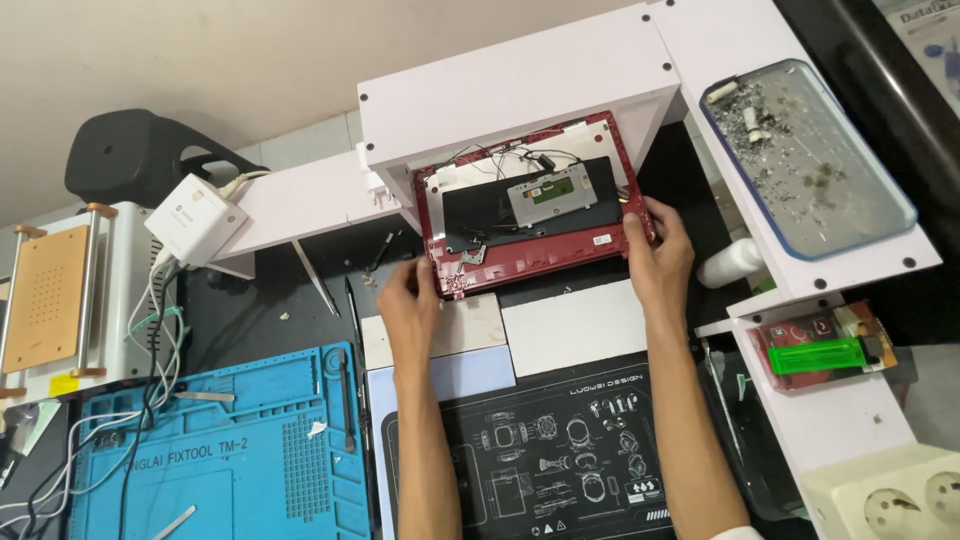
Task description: The person assembles a laptop by placing the screen into the red chassis, connecting the ribbon cable, and securing the backplate. They then place a black cover and a small circuit board into the assembly.
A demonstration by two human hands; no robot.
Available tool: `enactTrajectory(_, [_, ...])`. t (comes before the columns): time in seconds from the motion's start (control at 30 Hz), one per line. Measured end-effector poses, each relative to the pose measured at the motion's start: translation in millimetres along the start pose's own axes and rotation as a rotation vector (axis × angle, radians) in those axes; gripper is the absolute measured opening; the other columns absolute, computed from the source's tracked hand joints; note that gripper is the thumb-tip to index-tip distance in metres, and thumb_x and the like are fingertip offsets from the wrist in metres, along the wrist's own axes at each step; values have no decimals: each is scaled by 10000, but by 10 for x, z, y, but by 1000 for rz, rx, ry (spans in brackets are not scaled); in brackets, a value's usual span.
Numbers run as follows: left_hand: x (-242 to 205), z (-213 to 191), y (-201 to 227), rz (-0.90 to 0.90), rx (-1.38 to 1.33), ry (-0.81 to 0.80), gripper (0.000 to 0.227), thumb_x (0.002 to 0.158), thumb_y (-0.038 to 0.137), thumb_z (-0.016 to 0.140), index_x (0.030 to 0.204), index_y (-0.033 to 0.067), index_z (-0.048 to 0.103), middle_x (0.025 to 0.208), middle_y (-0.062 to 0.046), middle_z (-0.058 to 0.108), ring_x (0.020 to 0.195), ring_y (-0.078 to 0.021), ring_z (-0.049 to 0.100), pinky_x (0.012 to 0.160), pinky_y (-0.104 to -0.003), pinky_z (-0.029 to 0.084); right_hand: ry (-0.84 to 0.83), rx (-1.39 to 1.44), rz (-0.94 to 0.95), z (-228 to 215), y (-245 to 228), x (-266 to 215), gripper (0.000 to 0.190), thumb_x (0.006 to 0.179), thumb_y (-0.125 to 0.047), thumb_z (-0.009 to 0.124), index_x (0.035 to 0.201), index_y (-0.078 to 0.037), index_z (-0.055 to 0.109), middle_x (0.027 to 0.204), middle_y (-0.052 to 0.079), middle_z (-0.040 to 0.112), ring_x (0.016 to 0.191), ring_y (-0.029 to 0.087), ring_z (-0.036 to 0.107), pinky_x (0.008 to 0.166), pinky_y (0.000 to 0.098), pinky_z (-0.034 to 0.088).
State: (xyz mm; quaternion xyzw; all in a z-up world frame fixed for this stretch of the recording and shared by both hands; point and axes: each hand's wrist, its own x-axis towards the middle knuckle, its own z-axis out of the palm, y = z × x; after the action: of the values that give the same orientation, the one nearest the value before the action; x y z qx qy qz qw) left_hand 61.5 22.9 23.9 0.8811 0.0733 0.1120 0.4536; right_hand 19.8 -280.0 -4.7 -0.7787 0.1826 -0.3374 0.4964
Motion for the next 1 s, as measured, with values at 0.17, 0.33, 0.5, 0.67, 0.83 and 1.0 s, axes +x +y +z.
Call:
enactTrajectory(0.17, [-38,66,67,86,4,3,336,994,243,636,1110,-56,735,1023,-235,727,835,-327,723,755,-423,555,-147,-6,252,12,-120,86,430,960,-248,690,1320,-16,661,1041,129,751,915,196,707,835,308,534])
enactTrajectory(0.33, [-39,125,138,21,60,-22,375,983,263,623,1158,-55,717,1046,-229,700,822,-347,704,756,-432,541,-223,-72,402,10,-169,167,479,930,-288,690,1343,-46,662,1009,136,752,861,200,705,793,308,533])
enactTrajectory(0.5, [18,196,141,-88,146,-61,429,986,331,607,1198,-31,697,1099,-241,673,902,-364,685,827,-452,521,-173,277,392,45,161,192,460,929,-142,702,1341,51,631,1198,136,731,1077,167,693,928,269,523])
enactTrajectory(0.67, [50,252,43,-85,132,-62,461,1013,362,552,1200,-37,686,1164,-256,649,1025,-408,657,909,-473,497,-162,454,433,-16,195,235,460,920,-71,697,1339,96,604,1246,158,710,1129,171,689,988,260,522])
enactTrajectory(0.83, [83,233,3,-95,118,-68,491,1025,377,498,1204,-42,682,1188,-272,642,1082,-433,642,947,-485,481,-190,524,457,-38,222,271,464,928,-69,700,1344,111,602,1255,168,709,1128,175,690,1002,260,519])
enactTrajectory(1.0, [148,173,-18,-161,33,-85,510,1015,391,480,1160,-45,702,1139,-288,708,1086,-426,671,966,-458,484,-219,559,518,-55,131,292,444,939,-79,691,1342,93,617,1205,152,721,1053,164,697,946,257,534])
